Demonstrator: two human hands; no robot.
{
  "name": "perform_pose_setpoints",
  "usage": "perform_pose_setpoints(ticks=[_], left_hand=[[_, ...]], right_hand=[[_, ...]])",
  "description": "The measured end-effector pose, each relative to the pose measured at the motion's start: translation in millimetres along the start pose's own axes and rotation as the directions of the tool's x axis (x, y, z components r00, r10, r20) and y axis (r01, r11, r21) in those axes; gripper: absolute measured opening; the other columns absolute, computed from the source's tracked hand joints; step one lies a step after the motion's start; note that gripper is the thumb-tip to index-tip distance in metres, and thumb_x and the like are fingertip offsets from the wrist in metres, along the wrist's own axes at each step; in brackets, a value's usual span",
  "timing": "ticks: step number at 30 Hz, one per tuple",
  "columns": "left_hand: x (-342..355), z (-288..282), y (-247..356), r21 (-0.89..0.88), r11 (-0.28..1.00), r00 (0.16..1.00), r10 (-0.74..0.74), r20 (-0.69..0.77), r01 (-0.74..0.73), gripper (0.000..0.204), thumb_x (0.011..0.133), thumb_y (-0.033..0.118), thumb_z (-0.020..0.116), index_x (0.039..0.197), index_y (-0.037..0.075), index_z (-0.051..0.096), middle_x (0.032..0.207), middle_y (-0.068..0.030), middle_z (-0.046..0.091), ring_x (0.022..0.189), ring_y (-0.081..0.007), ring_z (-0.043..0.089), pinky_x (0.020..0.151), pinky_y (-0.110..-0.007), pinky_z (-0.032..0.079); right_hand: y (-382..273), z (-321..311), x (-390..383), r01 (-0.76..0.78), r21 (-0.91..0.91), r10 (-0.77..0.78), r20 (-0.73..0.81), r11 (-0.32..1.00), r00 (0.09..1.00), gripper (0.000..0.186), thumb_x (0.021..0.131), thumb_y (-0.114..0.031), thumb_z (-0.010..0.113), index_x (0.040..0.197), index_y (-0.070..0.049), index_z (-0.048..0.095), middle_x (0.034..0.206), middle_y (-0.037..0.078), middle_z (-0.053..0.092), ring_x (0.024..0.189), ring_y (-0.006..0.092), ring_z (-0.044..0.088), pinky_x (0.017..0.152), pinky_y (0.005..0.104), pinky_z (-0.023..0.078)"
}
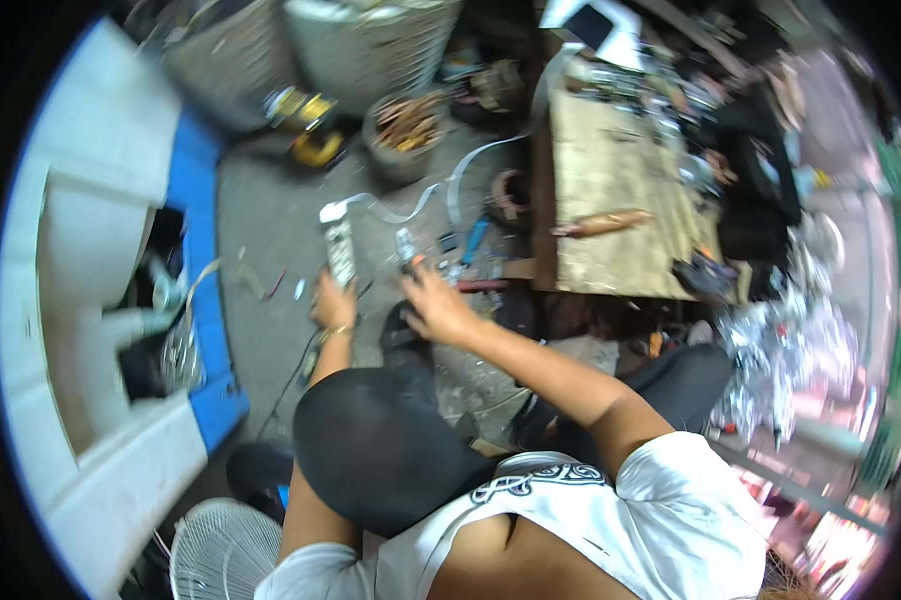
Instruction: The person prepares to work on an appliance by plugging in a power strip, then uses an angle grinder to cut or sand a metal component, and finally uses pliers and a hammer to manipulate a copper tube assembly on a wooden workbench.
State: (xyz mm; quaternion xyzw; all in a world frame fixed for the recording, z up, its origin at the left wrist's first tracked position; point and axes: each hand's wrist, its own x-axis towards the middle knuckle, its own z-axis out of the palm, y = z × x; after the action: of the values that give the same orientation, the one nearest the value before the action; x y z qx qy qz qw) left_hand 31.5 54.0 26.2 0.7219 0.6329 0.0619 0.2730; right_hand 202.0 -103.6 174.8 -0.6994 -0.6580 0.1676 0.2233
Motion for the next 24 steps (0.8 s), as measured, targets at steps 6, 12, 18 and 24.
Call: perform_pose_setpoints(ticks=[6, 12, 18, 24], left_hand=[[-1.4, 9.5, -41.0, -0.097, 0.971, 0.968, 0.227, 0.112, -0.216, 0.089, 0.078, 0.034, 0.087, 0.147, 0.003, 0.040, 0.137, -0.0288, 0.054, 0.127, -0.0475, 0.052, 0.103, -0.052, 0.046], [23.9, -59.5, -57.9, -0.163, 0.987, 0.915, 0.059, 0.400, 0.007, 0.078, 0.083, 0.037, 0.082, 0.145, 0.003, 0.049, 0.137, -0.0226, 0.058, 0.118, -0.0359, 0.060, 0.095, -0.044, 0.050], [11.6, -171.7, -52.8, -0.249, 0.951, 0.860, -0.031, 0.509, 0.181, 0.075, 0.085, 0.038, 0.080, 0.145, 0.004, 0.049, 0.137, -0.0200, 0.059, 0.117, -0.0329, 0.061, 0.093, -0.042, 0.050], [-0.2, -255.0, -22.5, -0.365, 0.916, 0.889, 0.022, 0.458, 0.166, 0.073, 0.087, 0.039, 0.078, 0.146, 0.006, 0.050, 0.136, -0.0175, 0.059, 0.116, -0.0300, 0.061, 0.091, -0.039, 0.050]], right_hand=[[-18.3, -163.8, -139.2, -0.154, 0.109, 0.168, -0.135, 0.982, 0.977, 0.052, 0.081, -0.010, 0.076, 0.130, -0.008, 0.059, 0.137, 0.022, 0.050, 0.122, 0.0431, 0.055, 0.102, 0.0477, 0.050], [-22.7, -282.0, -251.6, -0.143, -0.136, 0.086, -0.359, 0.980, 0.929, 0.033, 0.083, -0.017, 0.076, 0.113, -0.008, 0.066, 0.118, 0.017, 0.062, 0.106, 0.0383, 0.063, 0.090, 0.0441, 0.055], [26.0, -392.3, -438.6, -0.531, -0.006, 0.316, -0.798, 0.847, 0.513, 0.026, 0.096, -0.024, 0.065, 0.109, -0.001, 0.071, 0.097, 0.016, 0.072, 0.088, 0.0274, 0.068, 0.081, 0.0370, 0.053], [112.3, -365.9, -656.7, -0.606, 0.584, 0.746, -0.666, 0.541, 0.024, 0.029, 0.101, -0.024, 0.061, 0.107, 0.001, 0.072, 0.087, 0.010, 0.074, 0.067, 0.0161, 0.066, 0.062, 0.0320, 0.052]])
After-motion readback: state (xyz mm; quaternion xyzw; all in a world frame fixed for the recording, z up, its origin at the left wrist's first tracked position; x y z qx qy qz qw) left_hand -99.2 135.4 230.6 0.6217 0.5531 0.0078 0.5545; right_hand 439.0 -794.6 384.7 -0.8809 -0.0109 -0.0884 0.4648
